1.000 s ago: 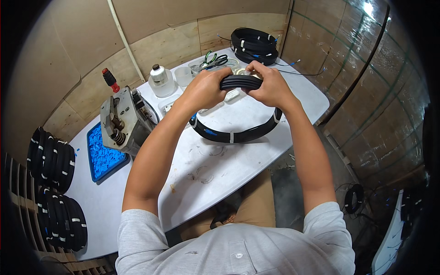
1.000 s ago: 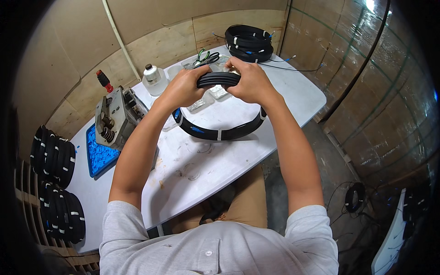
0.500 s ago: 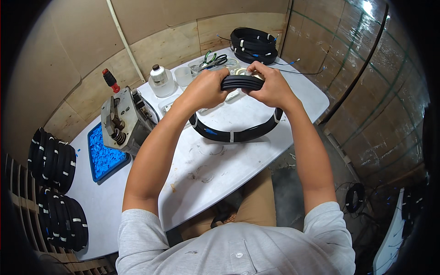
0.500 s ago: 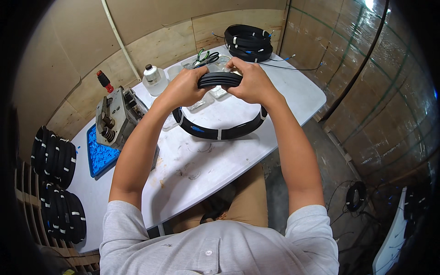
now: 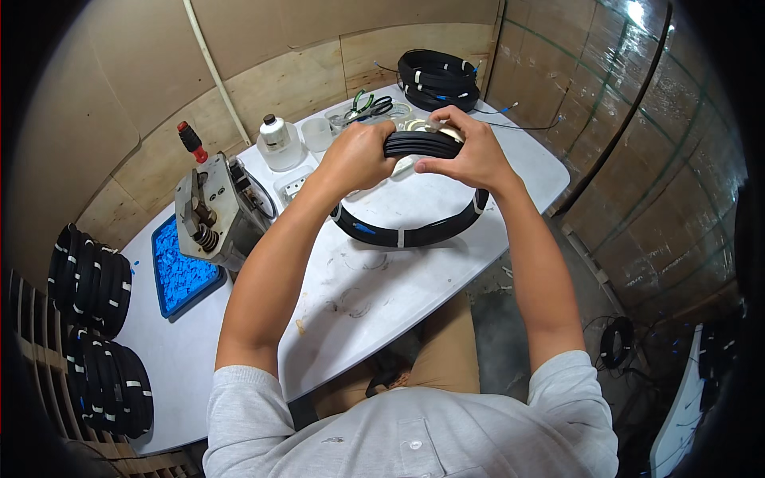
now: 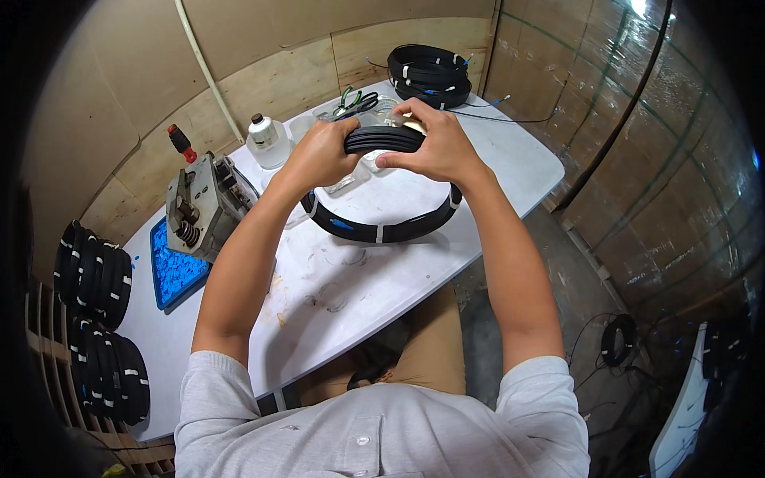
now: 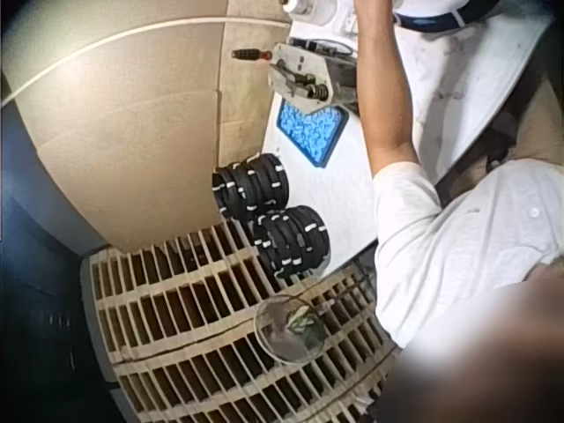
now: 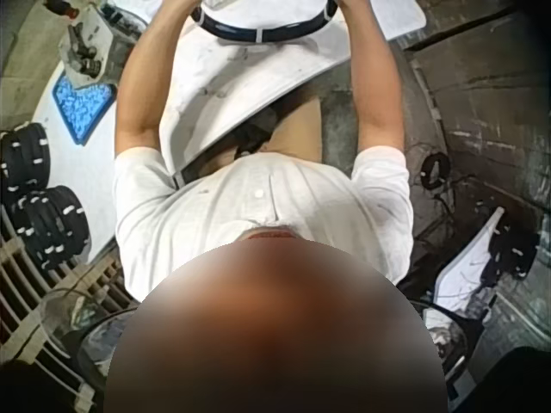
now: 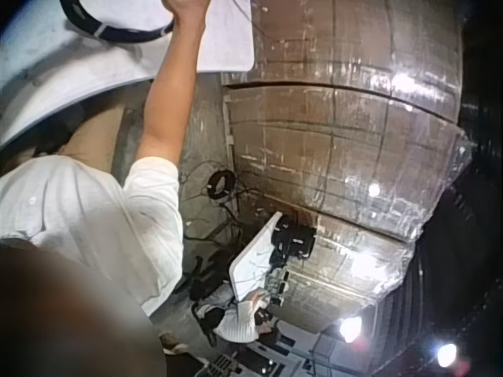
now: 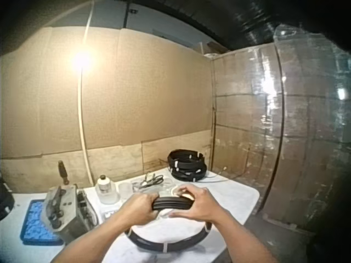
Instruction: Secure coiled black cables with tape and organize them onto a finished product stack.
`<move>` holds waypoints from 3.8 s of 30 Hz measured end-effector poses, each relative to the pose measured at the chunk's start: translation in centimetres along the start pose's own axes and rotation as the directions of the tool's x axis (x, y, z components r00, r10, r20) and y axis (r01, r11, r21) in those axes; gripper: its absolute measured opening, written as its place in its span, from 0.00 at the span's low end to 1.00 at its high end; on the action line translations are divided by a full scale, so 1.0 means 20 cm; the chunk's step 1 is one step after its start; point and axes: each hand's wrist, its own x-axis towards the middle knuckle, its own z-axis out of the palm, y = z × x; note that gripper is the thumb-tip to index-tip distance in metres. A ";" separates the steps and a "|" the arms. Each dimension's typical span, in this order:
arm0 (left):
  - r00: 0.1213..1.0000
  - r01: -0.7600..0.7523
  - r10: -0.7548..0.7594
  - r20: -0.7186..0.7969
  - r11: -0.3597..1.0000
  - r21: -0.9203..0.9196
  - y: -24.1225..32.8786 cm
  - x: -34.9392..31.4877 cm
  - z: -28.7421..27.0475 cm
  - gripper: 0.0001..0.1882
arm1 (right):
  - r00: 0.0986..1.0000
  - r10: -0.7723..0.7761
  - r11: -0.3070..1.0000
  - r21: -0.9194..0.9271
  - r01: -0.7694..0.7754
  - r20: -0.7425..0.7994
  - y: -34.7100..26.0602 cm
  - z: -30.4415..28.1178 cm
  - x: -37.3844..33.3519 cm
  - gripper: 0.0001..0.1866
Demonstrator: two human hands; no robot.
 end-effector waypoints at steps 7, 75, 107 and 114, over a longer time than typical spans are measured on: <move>1.000 0.023 -0.023 -0.007 1.000 0.007 0.00 0.00 0.01 0.11 | 1.000 0.004 0.969 0.248 0.003 -0.028 0.08 0.00 -0.02 0.30; 1.000 -0.005 0.004 -0.006 0.999 -0.044 0.06 -0.06 -0.01 0.42 | 0.993 -0.026 0.907 -0.422 -0.023 -0.112 -0.22 -0.33 0.24 0.18; 0.994 -0.098 0.100 -0.047 0.994 0.044 0.08 -0.03 0.05 0.30 | 0.943 0.245 0.917 -0.369 -0.150 0.227 -0.45 -0.23 0.20 0.15; 0.986 -0.156 0.158 -0.054 0.987 0.043 0.09 -0.04 0.05 0.26 | 0.887 0.378 0.750 0.475 -0.461 0.263 -0.41 -0.14 -0.08 0.08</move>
